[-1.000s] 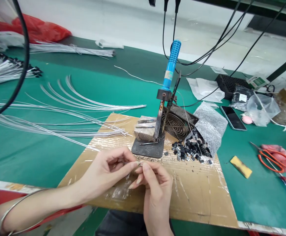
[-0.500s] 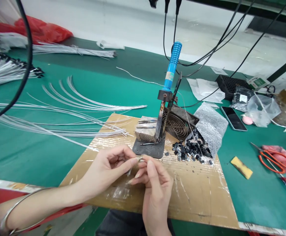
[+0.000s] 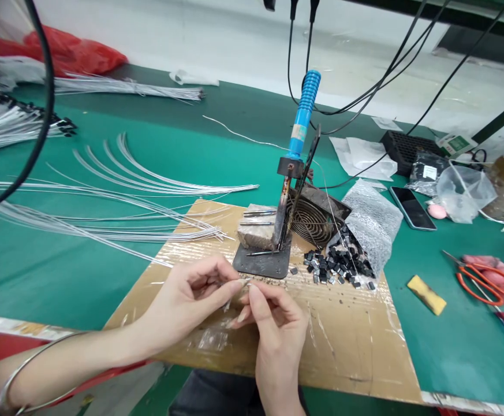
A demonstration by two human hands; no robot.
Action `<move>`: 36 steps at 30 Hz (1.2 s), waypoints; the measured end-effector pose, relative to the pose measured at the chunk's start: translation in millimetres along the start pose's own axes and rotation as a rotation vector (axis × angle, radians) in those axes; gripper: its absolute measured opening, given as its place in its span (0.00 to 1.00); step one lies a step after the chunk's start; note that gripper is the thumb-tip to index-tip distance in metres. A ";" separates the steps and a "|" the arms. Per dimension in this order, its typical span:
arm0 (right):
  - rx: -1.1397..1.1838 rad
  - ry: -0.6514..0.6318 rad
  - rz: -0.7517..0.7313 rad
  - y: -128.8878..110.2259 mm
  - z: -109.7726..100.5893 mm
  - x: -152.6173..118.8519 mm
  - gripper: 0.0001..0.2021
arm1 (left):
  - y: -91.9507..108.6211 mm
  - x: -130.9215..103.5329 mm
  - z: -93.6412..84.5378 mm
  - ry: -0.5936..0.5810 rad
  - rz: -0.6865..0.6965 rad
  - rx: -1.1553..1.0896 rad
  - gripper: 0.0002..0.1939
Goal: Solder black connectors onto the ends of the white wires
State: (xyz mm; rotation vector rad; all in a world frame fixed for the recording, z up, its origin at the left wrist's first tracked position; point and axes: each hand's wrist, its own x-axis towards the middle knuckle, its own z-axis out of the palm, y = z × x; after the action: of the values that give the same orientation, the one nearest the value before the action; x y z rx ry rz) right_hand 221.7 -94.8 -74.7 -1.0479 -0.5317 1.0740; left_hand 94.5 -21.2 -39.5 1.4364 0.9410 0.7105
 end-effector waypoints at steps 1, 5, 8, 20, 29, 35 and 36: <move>-0.003 -0.002 0.000 -0.3 0.2 -0.1 0.06 | -0.4 -0.3 -0.1 -0.002 0.002 0.000 0.13; 0.011 -0.009 -0.003 -3.7 2.4 1.1 0.06 | -1.1 -0.8 -0.4 -0.004 0.033 0.026 0.13; 0.048 -0.030 0.023 -7.7 1.0 3.9 0.06 | -1.0 -0.3 -1.2 0.016 0.053 0.067 0.13; 0.039 -0.156 0.183 -15.3 -14.7 9.3 0.08 | -0.3 0.1 -1.8 0.023 0.074 0.103 0.12; 0.104 -0.060 0.119 -10.5 -0.6 4.8 0.08 | -2.7 -0.5 -1.0 0.028 0.065 0.099 0.13; 0.174 0.048 0.102 -7.2 10.1 1.3 0.10 | -3.9 -2.2 -0.4 0.036 0.075 0.059 0.12; 0.189 0.060 0.108 -6.2 11.6 0.7 0.10 | -3.7 -2.1 -0.1 0.036 0.081 0.044 0.11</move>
State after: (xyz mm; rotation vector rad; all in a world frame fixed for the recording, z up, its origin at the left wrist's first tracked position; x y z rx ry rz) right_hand 215.7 -89.8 -64.2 -0.9476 -0.3218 1.1605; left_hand 92.8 -23.2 -43.0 1.5113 0.9359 0.7822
